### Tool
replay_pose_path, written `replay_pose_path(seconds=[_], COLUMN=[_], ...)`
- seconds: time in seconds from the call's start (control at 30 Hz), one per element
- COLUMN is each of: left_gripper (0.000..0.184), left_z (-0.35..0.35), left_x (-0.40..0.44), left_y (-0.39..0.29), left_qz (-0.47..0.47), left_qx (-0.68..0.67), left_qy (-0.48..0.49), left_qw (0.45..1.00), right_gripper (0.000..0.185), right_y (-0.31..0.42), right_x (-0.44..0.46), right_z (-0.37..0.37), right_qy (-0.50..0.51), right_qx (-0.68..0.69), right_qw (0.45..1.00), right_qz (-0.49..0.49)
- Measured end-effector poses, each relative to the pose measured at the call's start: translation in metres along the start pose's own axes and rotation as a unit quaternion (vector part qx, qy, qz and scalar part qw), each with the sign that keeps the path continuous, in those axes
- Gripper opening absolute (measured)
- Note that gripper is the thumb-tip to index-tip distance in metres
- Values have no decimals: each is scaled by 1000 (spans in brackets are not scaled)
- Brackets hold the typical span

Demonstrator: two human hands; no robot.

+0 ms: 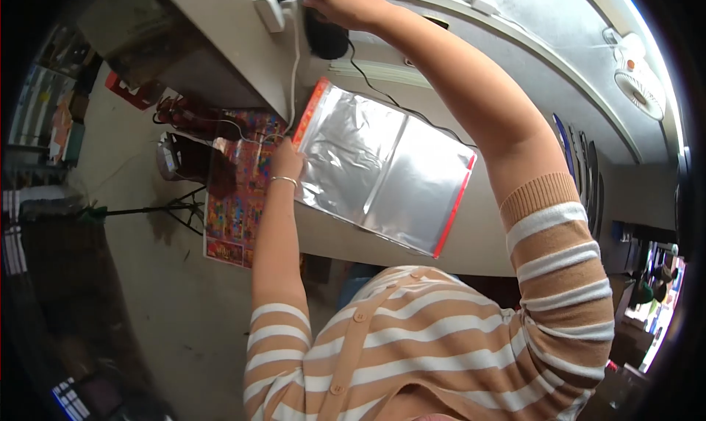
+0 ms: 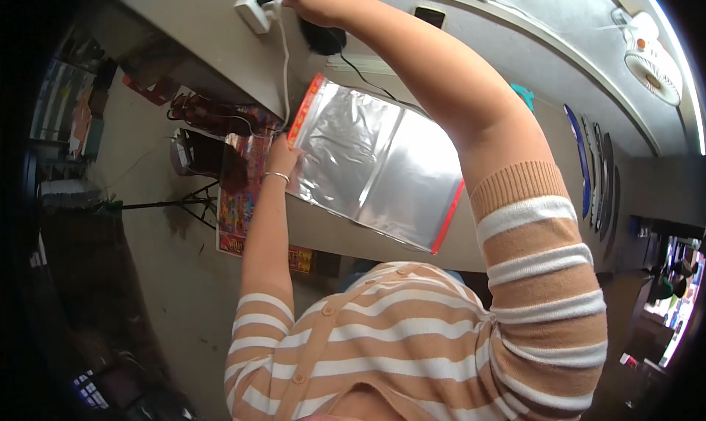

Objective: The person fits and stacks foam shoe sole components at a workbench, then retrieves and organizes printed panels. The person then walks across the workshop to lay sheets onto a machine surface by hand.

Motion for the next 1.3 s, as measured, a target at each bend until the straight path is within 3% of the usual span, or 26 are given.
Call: replay_pose_path(seconds=[0.1,0.27,0.3,0.4,0.47,0.5,0.53,0.6,0.63,0.73,0.8,0.87,0.93,0.97,1.1,1.2,1.27,1.3], left_gripper=[29,31,32,35,35,35,35,36,36,35,33,28,29,31,32,36,38,37], left_z=[3,16,20,16,13,12,13,14,13,-1,-10,-23,-22,-15,1,8,7,10], left_x=[19,20,18,21,22,22,21,20,25,35,42,54,61,53,41,49,49,43], left_y=[0,4,-1,-1,3,6,7,9,12,16,10,29,37,28,8,21,20,13], left_qz=[0,-19,-29,-34,-24,-13,-13,-12,-17,-57,-35,38,6,43,-34,-30,-34,-51], left_qx=[55,44,46,61,74,84,84,82,80,46,2,-98,-37,-57,-37,44,35,83], left_qy=[-55,-32,-35,4,8,11,12,22,25,112,132,124,79,74,49,37,17,11], left_qw=[997,998,998,998,997,996,996,996,996,991,991,987,996,995,998,998,999,995], right_gripper=[24,23,26,29,31,37,40,58,64,69,71,63,52,49,50,54,58,58], right_y=[-11,-28,-47,-80,-100,-108,-121,-132,-127,-98,-96,-98,-106,-106,-98,-88,-81,-77], right_x=[-6,-14,-17,-67,-133,-172,-213,-305,-340,-409,-434,-439,-437,-435,-428,-427,-433,-436], right_z=[-3,-2,-18,-41,-61,-69,-85,-106,-107,-106,-117,-126,-134,-135,-133,-134,-125,-123], right_qy=[-25,42,-12,-67,11,169,303,366,356,259,126,39,-27,-47,-39,-66,-23,-16], right_qx=[65,54,76,74,102,99,67,73,89,88,50,72,86,98,76,70,103,111], right_qw=[997,998,996,994,994,969,934,894,877,905,936,936,932,934,939,909,872,875], right_qz=[15,1,48,40,-36,-152,-175,-249,-310,-325,-325,-342,-352,-341,-334,-405,-478,-471])
Point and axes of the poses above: each hand's wrist, its own x-axis towards the middle knuckle, its own z-axis out of the back of the hand, y = z × x, the point moved 3 cm from there along x, towards the middle knuckle, and after that the axes turned 1 degree about x, right-handed, at the moved point
